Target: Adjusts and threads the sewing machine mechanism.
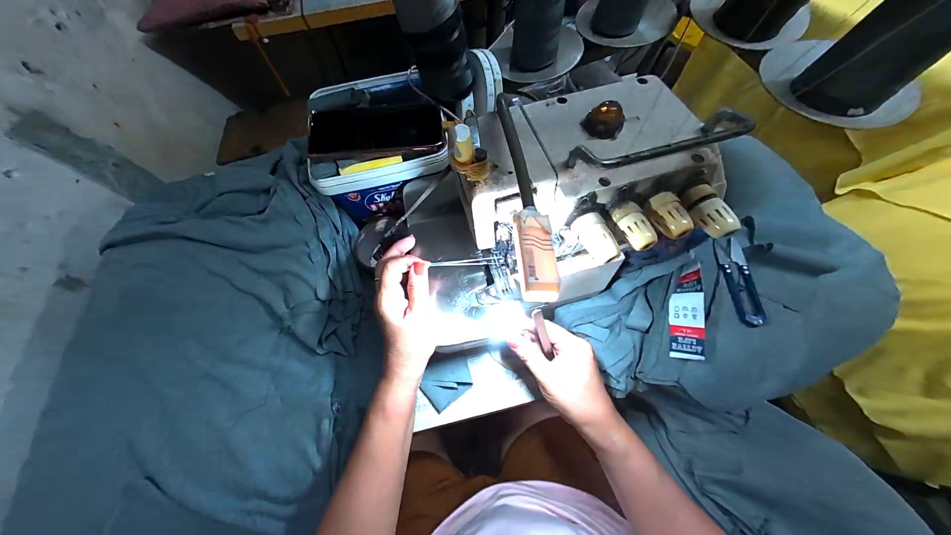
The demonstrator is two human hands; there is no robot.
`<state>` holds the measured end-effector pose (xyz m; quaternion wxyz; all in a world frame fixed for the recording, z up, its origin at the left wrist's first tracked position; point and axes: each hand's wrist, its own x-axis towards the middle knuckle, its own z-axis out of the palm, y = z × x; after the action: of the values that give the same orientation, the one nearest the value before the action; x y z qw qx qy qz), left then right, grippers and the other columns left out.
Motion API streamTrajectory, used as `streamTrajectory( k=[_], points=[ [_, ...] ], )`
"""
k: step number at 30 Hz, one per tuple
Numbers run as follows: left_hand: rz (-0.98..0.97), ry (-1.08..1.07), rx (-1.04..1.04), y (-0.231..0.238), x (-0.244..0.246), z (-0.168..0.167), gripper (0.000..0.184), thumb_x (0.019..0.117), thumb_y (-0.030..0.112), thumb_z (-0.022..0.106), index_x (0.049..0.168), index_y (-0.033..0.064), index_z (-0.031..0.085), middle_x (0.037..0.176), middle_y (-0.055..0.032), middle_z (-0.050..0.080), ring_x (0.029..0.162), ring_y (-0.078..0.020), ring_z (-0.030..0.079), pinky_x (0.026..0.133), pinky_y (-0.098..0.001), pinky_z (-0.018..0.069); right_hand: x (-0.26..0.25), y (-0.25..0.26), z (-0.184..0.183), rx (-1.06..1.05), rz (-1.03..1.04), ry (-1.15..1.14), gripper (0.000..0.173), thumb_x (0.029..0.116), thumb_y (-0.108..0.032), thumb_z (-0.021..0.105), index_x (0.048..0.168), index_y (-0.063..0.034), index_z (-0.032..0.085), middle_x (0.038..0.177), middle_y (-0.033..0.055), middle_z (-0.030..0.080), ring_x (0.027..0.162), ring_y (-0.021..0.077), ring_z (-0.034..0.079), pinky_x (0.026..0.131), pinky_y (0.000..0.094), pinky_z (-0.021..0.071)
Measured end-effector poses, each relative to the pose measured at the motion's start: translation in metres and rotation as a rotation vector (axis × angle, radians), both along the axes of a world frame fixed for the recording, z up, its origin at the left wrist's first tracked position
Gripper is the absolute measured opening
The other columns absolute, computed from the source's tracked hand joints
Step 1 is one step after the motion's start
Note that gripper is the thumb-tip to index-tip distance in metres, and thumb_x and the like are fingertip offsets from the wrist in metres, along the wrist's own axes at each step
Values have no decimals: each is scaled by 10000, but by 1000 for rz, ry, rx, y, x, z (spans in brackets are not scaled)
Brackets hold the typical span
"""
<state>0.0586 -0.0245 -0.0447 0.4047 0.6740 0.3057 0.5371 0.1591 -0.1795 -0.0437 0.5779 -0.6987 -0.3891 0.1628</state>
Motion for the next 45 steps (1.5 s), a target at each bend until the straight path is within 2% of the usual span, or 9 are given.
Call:
streamTrajectory(
  k=[6,14,21,26,32,35,36,39,45],
  points=[
    [-20,-24,-44,1,0,-2,203,1027,49,455,997,-83,607,1331,-144,595,1260,-93,552,1047,-270,463,8,-2,5,-59,108,334,87,913,-110,690,839,-98,646,621,-151,518,526,-101,450,508,83,382],
    [-22,-45,-51,0,1,0,182,1026,48,466,987,-57,610,1295,-104,624,1241,-76,566,1041,-269,469,11,-7,10,-142,217,495,30,967,-56,613,947,-66,633,667,-122,623,496,-94,472,472,85,383],
    [-19,-60,-105,-2,1,0,174,1028,66,471,1003,-22,619,1299,-58,618,1158,-30,596,920,-221,517,14,-6,7,-155,248,590,164,949,-26,619,811,-114,622,616,-110,633,449,-80,463,430,94,363],
    [11,-31,-34,-8,8,1,185,1030,22,475,1061,-113,597,1224,-133,653,1157,-73,623,991,-270,516,26,-3,12,-220,332,773,272,922,40,576,711,-131,600,565,-80,619,409,-69,433,387,101,311],
    [30,-16,8,-9,9,0,197,1034,14,469,1080,-143,578,1201,-179,648,1151,-82,620,1001,-258,499,27,-3,14,-233,332,682,311,911,47,565,679,-158,592,565,-95,618,424,-68,454,405,99,334],
    [17,3,53,-5,9,-4,206,1031,13,483,1046,-161,591,1214,-236,638,1162,-137,623,1003,-275,496,22,-8,14,-243,303,554,200,921,15,593,790,-136,595,600,-111,621,452,-70,462,432,105,352],
    [-3,36,66,-3,6,-4,208,1029,21,491,1041,-156,599,1228,-248,629,1178,-168,615,1013,-293,490,20,-11,16,-237,291,536,102,935,9,594,915,-91,604,628,-103,632,455,-68,459,432,105,355],
    [-45,173,178,7,-13,1,198,1012,54,544,1012,-114,648,1260,-262,622,1237,-276,592,1057,-378,472,17,-21,20,-109,208,610,370,971,54,526,1340,84,522,679,-52,654,452,-47,460,420,110,372],
    [-6,809,122,6,-54,25,221,1043,131,561,1060,-47,690,1268,-259,619,1177,-436,608,963,-616,476,19,-38,1,-75,106,683,276,1015,64,469,1268,88,576,687,-25,643,454,-35,454,422,115,367]
  ],
)
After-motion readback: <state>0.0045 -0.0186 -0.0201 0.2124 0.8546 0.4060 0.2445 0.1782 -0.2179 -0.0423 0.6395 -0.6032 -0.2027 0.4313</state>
